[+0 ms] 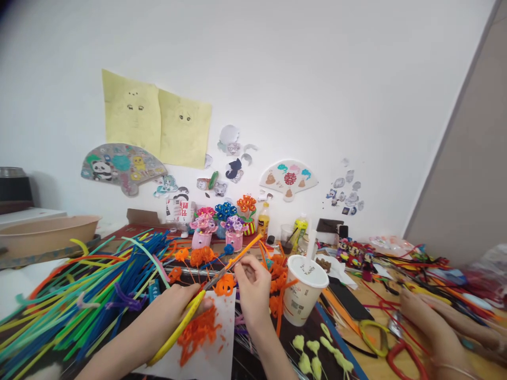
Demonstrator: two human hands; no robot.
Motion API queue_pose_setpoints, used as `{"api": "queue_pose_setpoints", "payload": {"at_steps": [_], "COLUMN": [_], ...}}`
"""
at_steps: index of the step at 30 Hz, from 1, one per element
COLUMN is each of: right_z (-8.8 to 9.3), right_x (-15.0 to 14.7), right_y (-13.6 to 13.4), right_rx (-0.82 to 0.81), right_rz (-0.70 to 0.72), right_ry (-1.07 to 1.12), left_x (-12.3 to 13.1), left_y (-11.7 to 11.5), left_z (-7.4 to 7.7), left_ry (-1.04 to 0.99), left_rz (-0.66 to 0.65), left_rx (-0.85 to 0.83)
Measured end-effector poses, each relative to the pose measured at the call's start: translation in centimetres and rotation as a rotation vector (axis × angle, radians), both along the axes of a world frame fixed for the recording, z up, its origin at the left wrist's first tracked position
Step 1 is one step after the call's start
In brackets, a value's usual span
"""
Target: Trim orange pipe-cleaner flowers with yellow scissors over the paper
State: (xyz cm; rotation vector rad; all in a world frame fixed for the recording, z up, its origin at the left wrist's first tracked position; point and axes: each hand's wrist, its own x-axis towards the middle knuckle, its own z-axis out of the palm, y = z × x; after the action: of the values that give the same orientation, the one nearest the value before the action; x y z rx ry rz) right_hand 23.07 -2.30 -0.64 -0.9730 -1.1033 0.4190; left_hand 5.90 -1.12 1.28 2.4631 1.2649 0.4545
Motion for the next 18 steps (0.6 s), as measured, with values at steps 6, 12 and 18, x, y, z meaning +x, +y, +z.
{"api": "queue_pose_setpoints", "payload": {"at_steps": [6,12,18], "right_z": [0.1,0.0,0.3], "right_x": [-0.2,-0.6,-0.2], "right_y": [-0.1,0.0,-0.1], "right_rx": [-0.010,-0.013,-0.035], "right_rz": [0.017,0.068,0.097], "right_ry": [-0.010,-0.010,-0.017], "left_x": [0.1,0.3,0.1], "left_y": [-0.4,-0.8,0.5], "left_z": [0.5,1.0,-0.4], "left_ry": [0.090,0.122,0.038], "left_rz": [0.012,0.011,0.011], "left_rx": [0.020,0.013,0.024]}}
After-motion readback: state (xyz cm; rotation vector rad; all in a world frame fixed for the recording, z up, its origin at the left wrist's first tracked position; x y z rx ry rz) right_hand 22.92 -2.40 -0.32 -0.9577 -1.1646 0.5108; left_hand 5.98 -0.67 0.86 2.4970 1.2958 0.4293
